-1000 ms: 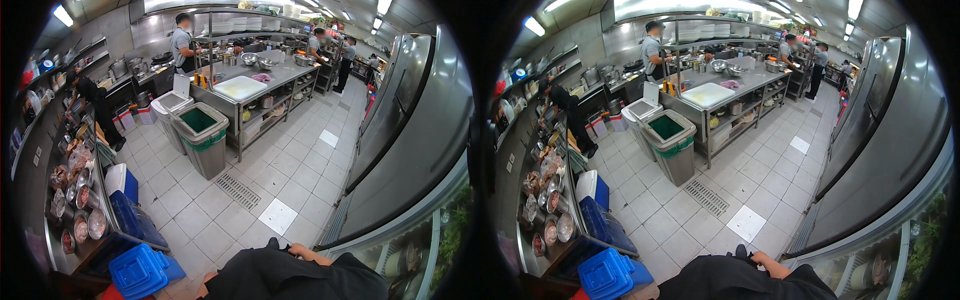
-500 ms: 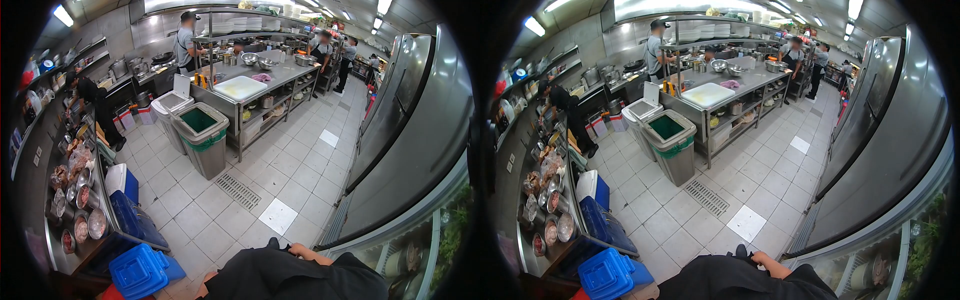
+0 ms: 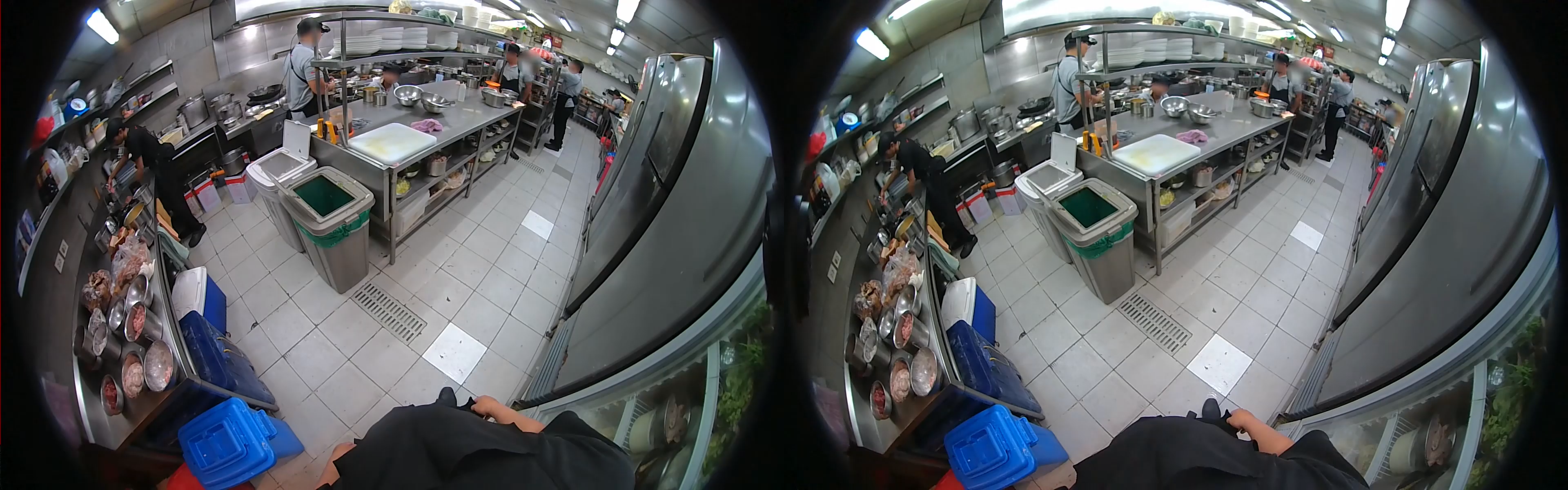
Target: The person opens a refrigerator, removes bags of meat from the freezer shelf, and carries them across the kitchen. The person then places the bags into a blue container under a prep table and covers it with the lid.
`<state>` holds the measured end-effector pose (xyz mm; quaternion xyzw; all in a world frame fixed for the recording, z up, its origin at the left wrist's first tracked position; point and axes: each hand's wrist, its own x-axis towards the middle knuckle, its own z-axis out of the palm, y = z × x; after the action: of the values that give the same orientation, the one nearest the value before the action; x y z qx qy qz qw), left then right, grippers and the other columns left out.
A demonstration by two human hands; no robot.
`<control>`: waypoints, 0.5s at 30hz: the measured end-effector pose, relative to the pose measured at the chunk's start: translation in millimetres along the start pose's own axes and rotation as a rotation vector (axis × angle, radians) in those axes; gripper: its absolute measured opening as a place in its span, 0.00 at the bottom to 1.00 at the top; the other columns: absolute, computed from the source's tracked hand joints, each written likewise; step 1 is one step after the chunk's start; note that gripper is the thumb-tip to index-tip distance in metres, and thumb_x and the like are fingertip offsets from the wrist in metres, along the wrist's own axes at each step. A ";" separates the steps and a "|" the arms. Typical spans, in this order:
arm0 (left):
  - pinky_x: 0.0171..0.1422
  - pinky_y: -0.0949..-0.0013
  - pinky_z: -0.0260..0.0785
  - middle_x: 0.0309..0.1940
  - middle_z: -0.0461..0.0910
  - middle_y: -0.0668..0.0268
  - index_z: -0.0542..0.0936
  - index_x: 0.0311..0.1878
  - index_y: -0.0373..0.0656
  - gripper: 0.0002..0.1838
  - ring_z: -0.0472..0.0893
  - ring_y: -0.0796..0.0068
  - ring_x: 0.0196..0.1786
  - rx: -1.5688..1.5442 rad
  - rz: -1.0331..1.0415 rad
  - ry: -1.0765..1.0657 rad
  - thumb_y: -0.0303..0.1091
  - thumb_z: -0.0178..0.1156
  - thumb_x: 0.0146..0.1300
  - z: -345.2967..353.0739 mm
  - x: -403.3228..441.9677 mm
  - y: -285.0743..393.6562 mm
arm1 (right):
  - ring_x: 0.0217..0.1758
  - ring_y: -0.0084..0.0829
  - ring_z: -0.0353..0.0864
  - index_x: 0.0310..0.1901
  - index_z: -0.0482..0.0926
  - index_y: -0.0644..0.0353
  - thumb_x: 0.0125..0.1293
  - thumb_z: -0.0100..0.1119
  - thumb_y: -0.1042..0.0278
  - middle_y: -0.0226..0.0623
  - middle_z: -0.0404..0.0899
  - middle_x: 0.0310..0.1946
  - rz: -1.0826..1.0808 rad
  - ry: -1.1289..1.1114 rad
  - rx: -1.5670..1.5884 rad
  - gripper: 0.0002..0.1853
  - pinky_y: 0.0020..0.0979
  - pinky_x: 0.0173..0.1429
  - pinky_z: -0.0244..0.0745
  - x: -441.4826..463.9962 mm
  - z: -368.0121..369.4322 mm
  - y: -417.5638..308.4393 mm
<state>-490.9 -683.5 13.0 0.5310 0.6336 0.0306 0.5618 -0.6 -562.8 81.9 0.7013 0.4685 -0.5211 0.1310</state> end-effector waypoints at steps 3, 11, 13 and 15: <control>0.40 0.61 0.70 0.29 0.81 0.55 0.81 0.35 0.40 0.20 0.80 0.59 0.35 -0.002 -0.006 0.000 0.50 0.54 0.55 0.2 -1.7 -1.2 | 0.33 0.40 0.83 0.44 0.78 0.64 0.55 0.54 0.64 0.45 0.81 0.35 0.008 0.007 -0.008 0.17 0.39 0.31 0.82 1.6 0.9 0.0; 0.40 0.62 0.70 0.28 0.81 0.55 0.81 0.35 0.40 0.21 0.80 0.59 0.35 -0.006 -0.015 -0.005 0.50 0.54 0.55 0.4 -4.8 -2.3 | 0.32 0.40 0.83 0.44 0.78 0.65 0.55 0.54 0.63 0.45 0.81 0.35 0.005 0.013 -0.054 0.18 0.39 0.30 0.82 -5.0 -1.6 -7.1; 0.40 0.62 0.70 0.28 0.81 0.55 0.81 0.34 0.40 0.21 0.80 0.59 0.35 -0.006 -0.017 -0.005 0.50 0.54 0.55 0.3 -4.3 -1.8 | 0.32 0.40 0.83 0.44 0.78 0.65 0.55 0.54 0.63 0.45 0.81 0.35 0.009 0.006 -0.042 0.18 0.39 0.31 0.82 1.4 0.3 -3.1; 0.40 0.62 0.70 0.28 0.81 0.55 0.81 0.34 0.40 0.21 0.80 0.59 0.35 -0.008 -0.019 -0.005 0.50 0.54 0.55 0.6 -4.8 -1.5 | 0.33 0.41 0.83 0.44 0.78 0.65 0.55 0.54 0.63 0.46 0.81 0.36 0.013 0.001 -0.030 0.18 0.39 0.31 0.82 5.1 2.0 -0.7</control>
<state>-492.4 -688.0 15.1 0.5228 0.6371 0.0265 0.5657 -2.2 -561.1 76.9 0.7025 0.4716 -0.5129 0.1448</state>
